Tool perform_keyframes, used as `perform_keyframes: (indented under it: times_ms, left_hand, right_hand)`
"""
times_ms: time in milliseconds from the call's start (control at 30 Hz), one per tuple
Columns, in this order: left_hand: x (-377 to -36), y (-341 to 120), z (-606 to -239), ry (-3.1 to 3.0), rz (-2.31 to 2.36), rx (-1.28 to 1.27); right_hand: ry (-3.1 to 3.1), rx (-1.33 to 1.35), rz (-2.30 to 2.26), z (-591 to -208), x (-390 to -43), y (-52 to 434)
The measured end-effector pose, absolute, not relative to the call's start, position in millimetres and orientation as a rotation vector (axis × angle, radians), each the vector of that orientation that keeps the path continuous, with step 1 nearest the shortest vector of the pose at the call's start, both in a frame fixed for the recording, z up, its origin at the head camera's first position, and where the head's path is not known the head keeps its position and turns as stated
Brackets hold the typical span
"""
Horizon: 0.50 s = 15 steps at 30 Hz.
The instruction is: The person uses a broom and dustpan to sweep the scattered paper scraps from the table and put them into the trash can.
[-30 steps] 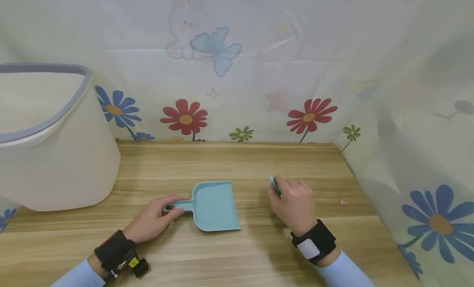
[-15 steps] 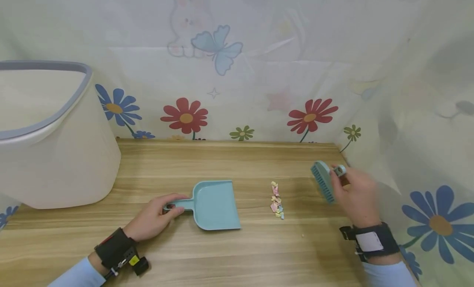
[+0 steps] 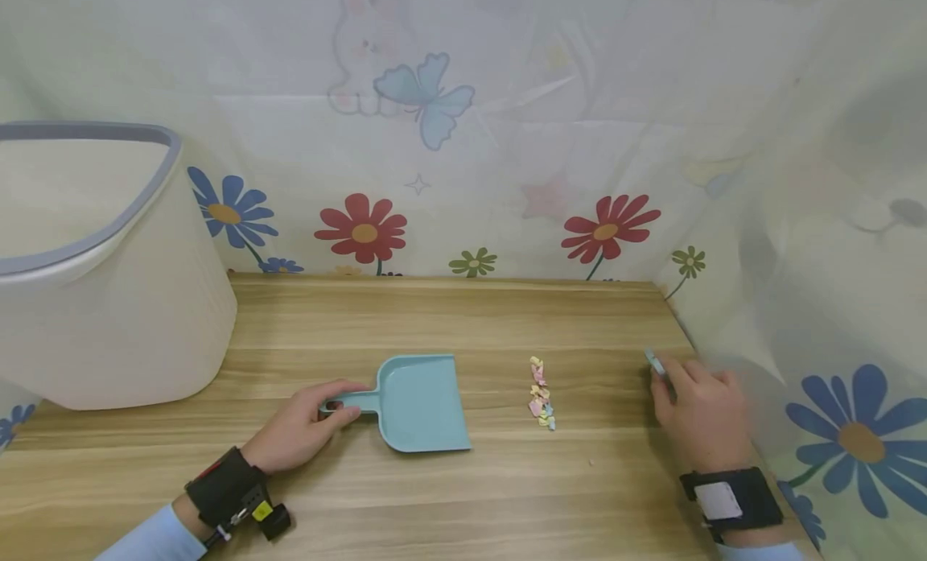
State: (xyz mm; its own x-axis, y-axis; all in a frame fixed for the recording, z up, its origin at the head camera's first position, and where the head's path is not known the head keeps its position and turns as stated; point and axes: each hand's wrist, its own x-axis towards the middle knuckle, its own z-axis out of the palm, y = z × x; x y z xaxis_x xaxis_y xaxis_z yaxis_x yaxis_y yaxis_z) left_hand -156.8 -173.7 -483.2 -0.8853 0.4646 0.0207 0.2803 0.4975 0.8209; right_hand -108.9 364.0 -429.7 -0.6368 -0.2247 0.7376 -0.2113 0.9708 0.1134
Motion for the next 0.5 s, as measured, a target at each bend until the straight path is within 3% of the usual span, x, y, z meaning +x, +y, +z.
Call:
perform_keyframes:
  times_ms: [233,500]
  left_hand:
    - [-156.4,-173.3,-482.4,2.538,1.333,0.629]
    - [-156.3,-173.4,-485.3,2.532,1.343,0.643]
  right_hand:
    - [-2.247,0.478,0.12,-425.9,-105.7,309.7]
    - [-2.169,0.327,0.389,-403.0,-99.8,295.4]
